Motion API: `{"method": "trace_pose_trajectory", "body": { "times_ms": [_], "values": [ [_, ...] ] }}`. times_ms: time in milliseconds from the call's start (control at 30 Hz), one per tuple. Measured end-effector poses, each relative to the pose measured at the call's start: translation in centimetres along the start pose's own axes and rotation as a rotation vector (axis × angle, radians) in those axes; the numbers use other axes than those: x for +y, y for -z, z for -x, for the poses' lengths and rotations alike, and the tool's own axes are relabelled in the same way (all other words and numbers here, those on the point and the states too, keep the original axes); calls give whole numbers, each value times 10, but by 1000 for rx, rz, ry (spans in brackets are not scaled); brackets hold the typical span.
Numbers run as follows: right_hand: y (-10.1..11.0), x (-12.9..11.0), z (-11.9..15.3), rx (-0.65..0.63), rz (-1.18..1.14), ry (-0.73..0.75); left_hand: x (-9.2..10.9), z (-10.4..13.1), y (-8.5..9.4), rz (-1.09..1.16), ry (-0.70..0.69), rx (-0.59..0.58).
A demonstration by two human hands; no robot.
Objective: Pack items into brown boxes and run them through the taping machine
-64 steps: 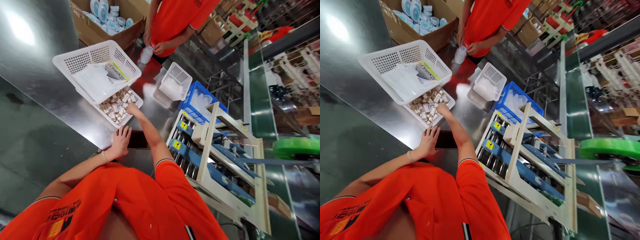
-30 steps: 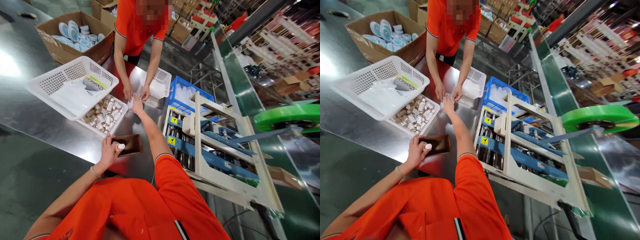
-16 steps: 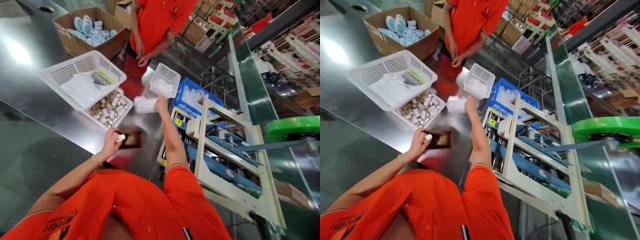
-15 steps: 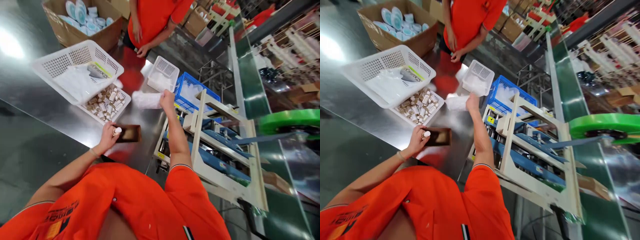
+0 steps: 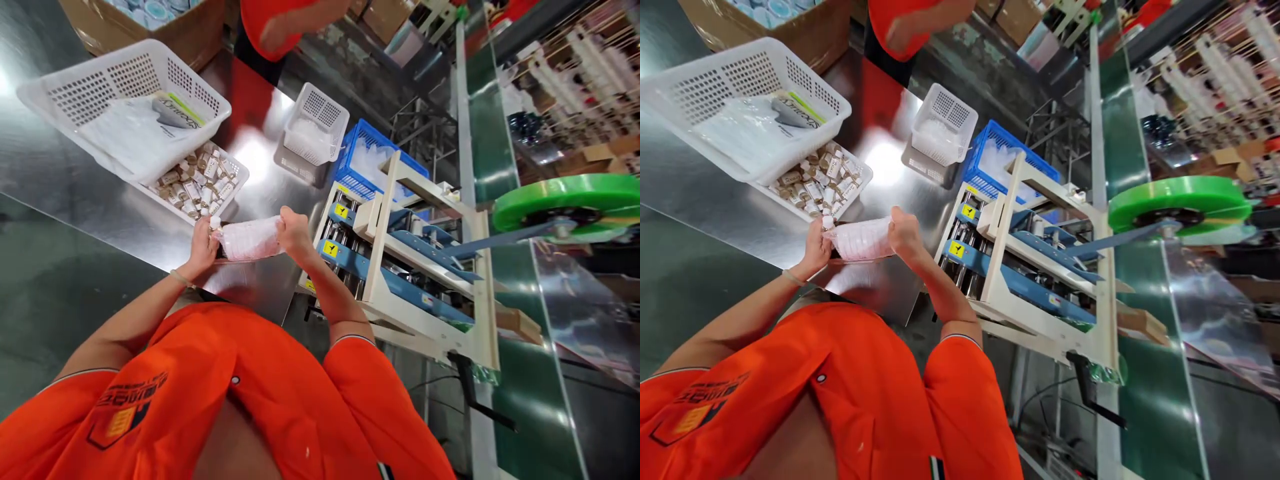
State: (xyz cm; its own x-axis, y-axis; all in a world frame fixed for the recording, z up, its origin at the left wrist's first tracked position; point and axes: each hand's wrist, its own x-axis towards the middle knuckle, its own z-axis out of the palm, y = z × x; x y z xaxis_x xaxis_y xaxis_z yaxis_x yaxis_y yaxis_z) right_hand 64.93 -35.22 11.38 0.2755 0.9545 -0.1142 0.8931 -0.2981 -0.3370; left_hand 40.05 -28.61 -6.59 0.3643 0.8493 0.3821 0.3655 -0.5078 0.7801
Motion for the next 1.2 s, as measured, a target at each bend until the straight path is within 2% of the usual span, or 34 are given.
{"method": "trace_pose_trajectory", "body": {
  "times_ms": [100,300,433,533,633,700,767,833,867,933,1000,1033,1100,1133,1200],
  "values": [
    [-14,-9,-3,-8,41,3,-2,1,0,16,21,19],
    [-61,-11,-10,-199,139,-89,0,3,-1,-6,56,37],
    [-93,-11,-18,-297,115,-99,3,1,-5,-32,32,-9],
    [-105,-12,-25,-348,96,-106,13,-2,-5,-105,40,-85],
    [-106,-12,-24,-360,132,-111,33,-7,0,-260,65,-237],
    [-99,-13,-19,-422,182,-70,47,-10,3,-366,58,-332],
    [-86,-16,-18,-508,231,-13,57,-13,5,-434,54,-386],
    [-64,-23,-28,-551,283,23,61,-15,5,-446,69,-400],
    [-52,-30,-40,-512,314,26,61,-16,5,-433,76,-397],
    [-30,-54,-79,-337,355,46,59,-17,4,-400,77,-385],
    [-21,-95,-133,-164,325,126,58,-17,3,-388,69,-375],
    [-23,-120,-162,-131,283,196,58,-17,2,-393,68,-375],
    [-40,-174,-219,-170,195,336,58,-16,0,-415,77,-386],
    [-53,-200,-244,-191,168,372,59,-15,-1,-425,85,-396],
    [-85,-243,-283,-200,157,350,59,-13,-5,-441,95,-411]
  ]
}}
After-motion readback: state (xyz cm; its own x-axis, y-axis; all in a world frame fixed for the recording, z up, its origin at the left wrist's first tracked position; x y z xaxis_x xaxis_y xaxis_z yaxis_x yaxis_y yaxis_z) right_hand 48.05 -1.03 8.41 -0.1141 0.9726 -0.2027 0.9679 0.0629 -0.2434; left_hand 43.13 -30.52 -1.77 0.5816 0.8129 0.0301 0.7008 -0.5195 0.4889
